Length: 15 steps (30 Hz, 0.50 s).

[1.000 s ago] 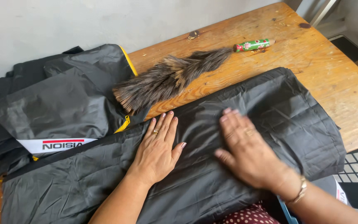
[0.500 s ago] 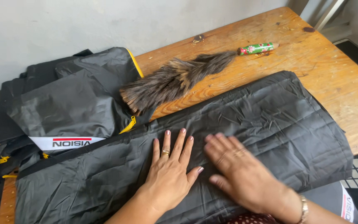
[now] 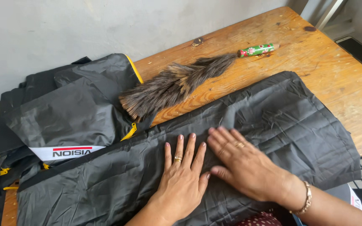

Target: The person folds a large black plastic bag on a wooden table. They smooth the bag flat, fold it in half lengthwise, and then fold it again to create a compact rectangular shape.

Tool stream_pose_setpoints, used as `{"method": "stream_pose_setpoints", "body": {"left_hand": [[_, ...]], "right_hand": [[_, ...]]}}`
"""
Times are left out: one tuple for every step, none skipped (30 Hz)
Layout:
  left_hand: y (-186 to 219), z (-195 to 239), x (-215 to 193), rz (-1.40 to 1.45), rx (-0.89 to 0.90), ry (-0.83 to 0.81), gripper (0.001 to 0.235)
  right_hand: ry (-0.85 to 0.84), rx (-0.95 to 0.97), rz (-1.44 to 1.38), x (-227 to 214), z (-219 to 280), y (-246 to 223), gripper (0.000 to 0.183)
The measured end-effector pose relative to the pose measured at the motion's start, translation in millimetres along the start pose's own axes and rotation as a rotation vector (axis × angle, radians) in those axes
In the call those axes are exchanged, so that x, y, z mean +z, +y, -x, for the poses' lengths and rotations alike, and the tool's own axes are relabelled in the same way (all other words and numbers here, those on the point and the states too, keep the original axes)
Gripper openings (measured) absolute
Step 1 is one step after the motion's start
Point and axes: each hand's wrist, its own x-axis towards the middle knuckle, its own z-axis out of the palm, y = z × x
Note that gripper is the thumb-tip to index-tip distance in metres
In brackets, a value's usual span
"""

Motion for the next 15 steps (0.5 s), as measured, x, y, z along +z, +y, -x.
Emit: {"method": "stream_pose_setpoints", "body": {"left_hand": [[-1,0,-2,-0.002,0.003,-0.001,0.071],[0,0,-3,-0.001,0.006,0.008,0.07],[1,1,-4,0.0,0.009,0.017,0.069],[0,2,-3,0.004,0.008,0.019,0.069],[0,2,-3,-0.011,0.003,0.023,0.068],[0,1,-2,-0.025,0.004,0.03,0.067],[1,2,-2,-0.022,0.009,0.034,0.067],[0,2,-1,-0.019,0.009,0.039,0.068],[0,2,0,-0.016,0.008,0.045,0.069],[1,2,1,-0.014,0.007,0.043,0.069],[1,1,1,0.038,-0.002,0.041,0.068],[1,1,2,0.087,-0.013,0.04,0.067],[1,1,1,0.087,-0.016,0.038,0.067],[1,1,1,0.079,-0.025,0.037,0.071],[0,1,0,0.071,-0.033,0.036,0.076]], "right_hand": [[0.003,0.001,-0.001,4,3,16,0.073],[0.045,0.067,0.097,8,6,33,0.074],[0.088,0.132,0.194,12,9,49,0.074],[0.085,0.132,0.196,7,8,62,0.074],[0.018,0.259,0.226,2,7,74,0.076],[-0.045,0.39,0.258,-4,6,87,0.079],[-0.044,0.396,0.263,-8,2,77,0.079],[-0.005,0.378,0.239,-12,-4,69,0.079],[0.034,0.36,0.216,-15,-10,60,0.079],[0.031,0.361,0.215,-15,-13,39,0.079],[0.021,0.19,0.102,-16,-17,19,0.078],[0.013,0.017,-0.01,-16,-21,-1,0.079],[0.011,0.015,-0.013,-8,-22,-2,0.079],[-0.014,-0.025,0.009,-2,-23,-3,0.078],[-0.039,-0.065,0.031,5,-25,-4,0.078]]}}
